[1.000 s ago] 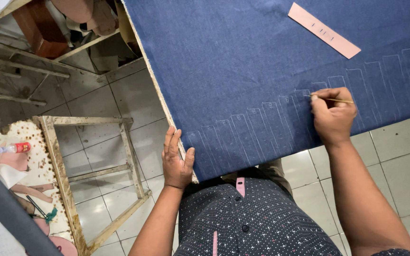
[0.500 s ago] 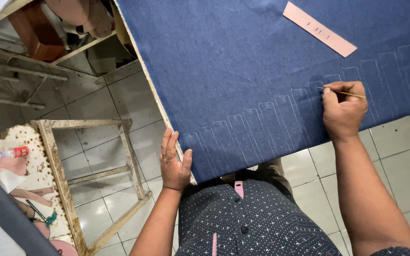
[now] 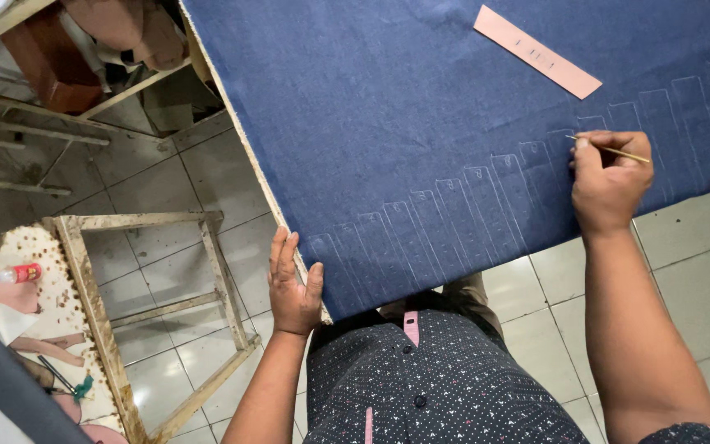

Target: The person works at a cutting table covered with blue fabric that already has chalk outlines. They place pink paper pattern templates on the fabric, hold each template steady with one hand, and trace around it with a marking pen, repositioning templates one at a time to add new outlines.

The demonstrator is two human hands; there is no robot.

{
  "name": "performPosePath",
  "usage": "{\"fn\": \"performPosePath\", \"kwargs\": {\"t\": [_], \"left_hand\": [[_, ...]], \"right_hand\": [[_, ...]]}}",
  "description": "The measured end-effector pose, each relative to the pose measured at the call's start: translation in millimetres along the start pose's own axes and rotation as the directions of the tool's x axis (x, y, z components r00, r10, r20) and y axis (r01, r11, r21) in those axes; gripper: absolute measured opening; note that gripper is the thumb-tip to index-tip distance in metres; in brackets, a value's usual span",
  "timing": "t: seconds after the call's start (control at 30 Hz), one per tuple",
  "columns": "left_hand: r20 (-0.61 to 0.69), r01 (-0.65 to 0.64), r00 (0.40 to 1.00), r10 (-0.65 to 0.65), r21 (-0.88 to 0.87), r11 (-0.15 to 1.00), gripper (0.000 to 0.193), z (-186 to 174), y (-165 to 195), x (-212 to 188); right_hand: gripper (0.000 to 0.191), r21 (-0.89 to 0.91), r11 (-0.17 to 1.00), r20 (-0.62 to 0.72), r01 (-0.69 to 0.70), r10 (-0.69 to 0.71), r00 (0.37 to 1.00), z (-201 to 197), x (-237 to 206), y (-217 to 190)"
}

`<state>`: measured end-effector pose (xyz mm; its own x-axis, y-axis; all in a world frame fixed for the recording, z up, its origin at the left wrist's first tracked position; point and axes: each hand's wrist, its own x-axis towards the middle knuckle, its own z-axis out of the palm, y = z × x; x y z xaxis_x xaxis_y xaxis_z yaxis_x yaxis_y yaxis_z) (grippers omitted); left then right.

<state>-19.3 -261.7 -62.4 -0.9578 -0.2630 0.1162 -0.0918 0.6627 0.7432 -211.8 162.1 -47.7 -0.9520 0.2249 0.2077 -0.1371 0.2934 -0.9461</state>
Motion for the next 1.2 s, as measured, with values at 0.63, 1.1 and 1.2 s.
{"fn": "performPosePath", "kwargs": {"t": [0.63, 1.1, 1.2], "left_hand": [[0.036, 0.033, 0.999, -0.034, 0.030, 0.999, 0.060, 0.1, 6.6, 2.0], [-0.381, 0.585, 0.769, -0.512, 0.100, 0.804, 0.053, 63.8, 75.0, -12.3], [-0.427, 0.595, 0.766, -0.480, 0.187, 0.782, 0.050, 69.0, 78.9, -10.1]], "right_hand": [[0.012, 0.036, 0.998, 0.048, -0.053, 0.052, 0.998, -7.0, 9.2, 3.9], [0.013, -0.011, 1.000, 0.195, -0.024, 0.025, 0.980, -58.6, 61.0, 25.6], [0.012, 0.024, 0.998, 0.223, -0.060, 0.054, 0.973, -60.1, 66.1, 22.4]]}}
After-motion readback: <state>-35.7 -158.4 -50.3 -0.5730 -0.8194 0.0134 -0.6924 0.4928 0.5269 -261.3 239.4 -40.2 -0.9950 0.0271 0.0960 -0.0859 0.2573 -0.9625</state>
